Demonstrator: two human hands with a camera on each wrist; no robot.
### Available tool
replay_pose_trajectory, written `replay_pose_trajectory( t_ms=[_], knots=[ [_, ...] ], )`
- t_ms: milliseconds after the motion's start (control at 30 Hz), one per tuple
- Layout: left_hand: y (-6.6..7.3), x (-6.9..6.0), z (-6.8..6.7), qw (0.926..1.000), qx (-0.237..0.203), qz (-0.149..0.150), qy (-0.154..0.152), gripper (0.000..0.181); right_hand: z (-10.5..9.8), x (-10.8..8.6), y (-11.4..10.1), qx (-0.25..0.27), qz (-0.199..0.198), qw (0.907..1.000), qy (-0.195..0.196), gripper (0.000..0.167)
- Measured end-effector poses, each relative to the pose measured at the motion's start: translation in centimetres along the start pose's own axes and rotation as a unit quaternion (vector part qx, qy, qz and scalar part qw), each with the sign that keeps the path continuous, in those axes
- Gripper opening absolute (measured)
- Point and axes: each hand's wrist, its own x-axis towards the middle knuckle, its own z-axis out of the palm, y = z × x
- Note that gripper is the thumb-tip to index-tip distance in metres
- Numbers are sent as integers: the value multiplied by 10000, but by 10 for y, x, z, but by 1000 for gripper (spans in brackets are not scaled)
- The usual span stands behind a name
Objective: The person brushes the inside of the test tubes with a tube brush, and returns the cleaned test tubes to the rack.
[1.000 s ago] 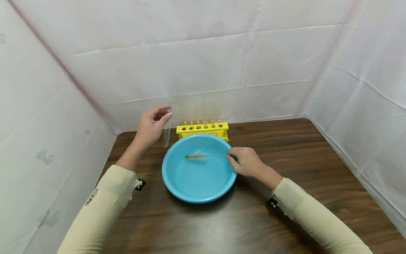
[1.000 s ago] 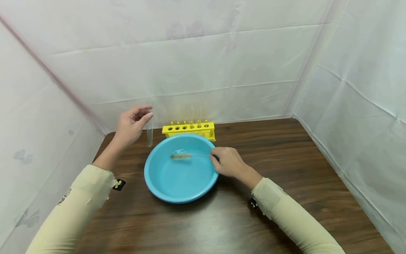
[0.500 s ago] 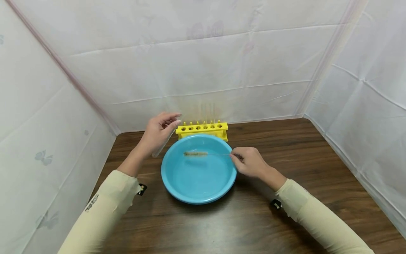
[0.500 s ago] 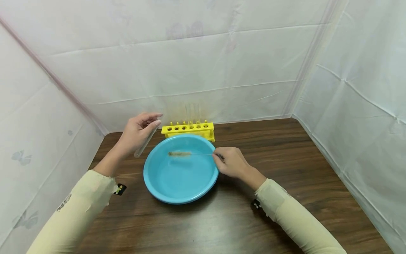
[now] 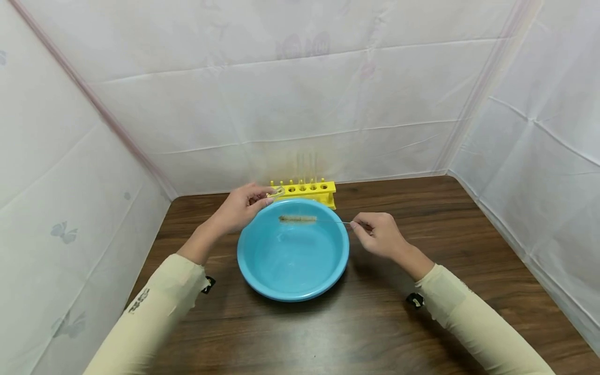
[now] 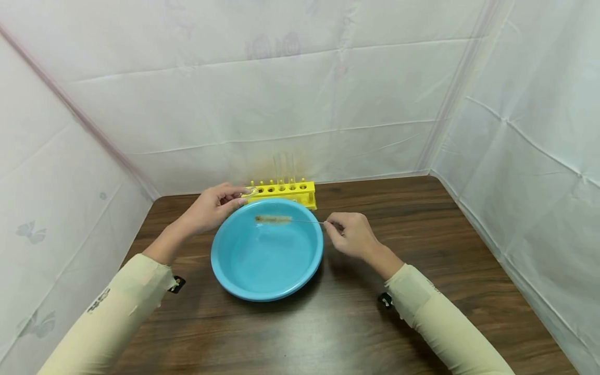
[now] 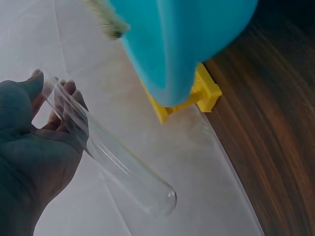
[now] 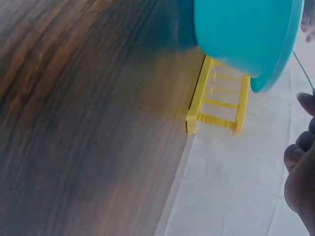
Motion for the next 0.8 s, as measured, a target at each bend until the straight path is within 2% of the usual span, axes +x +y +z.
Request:
replay_pose_trajectory(
  t_ms=[300,567,800],
  knots=[
    [-9,-5,5,9985,271,-169,-444,39,-7,-2,4,34,7,9997,240,18],
    [-15,-7,4,9977,300,-333,-516,39,-10,-4,9,186,-109,9991,354,22],
    [-20,-9,6,9972,349,-296,-599,37,-11,-6,10,176,-56,9990,402,27]
  ],
)
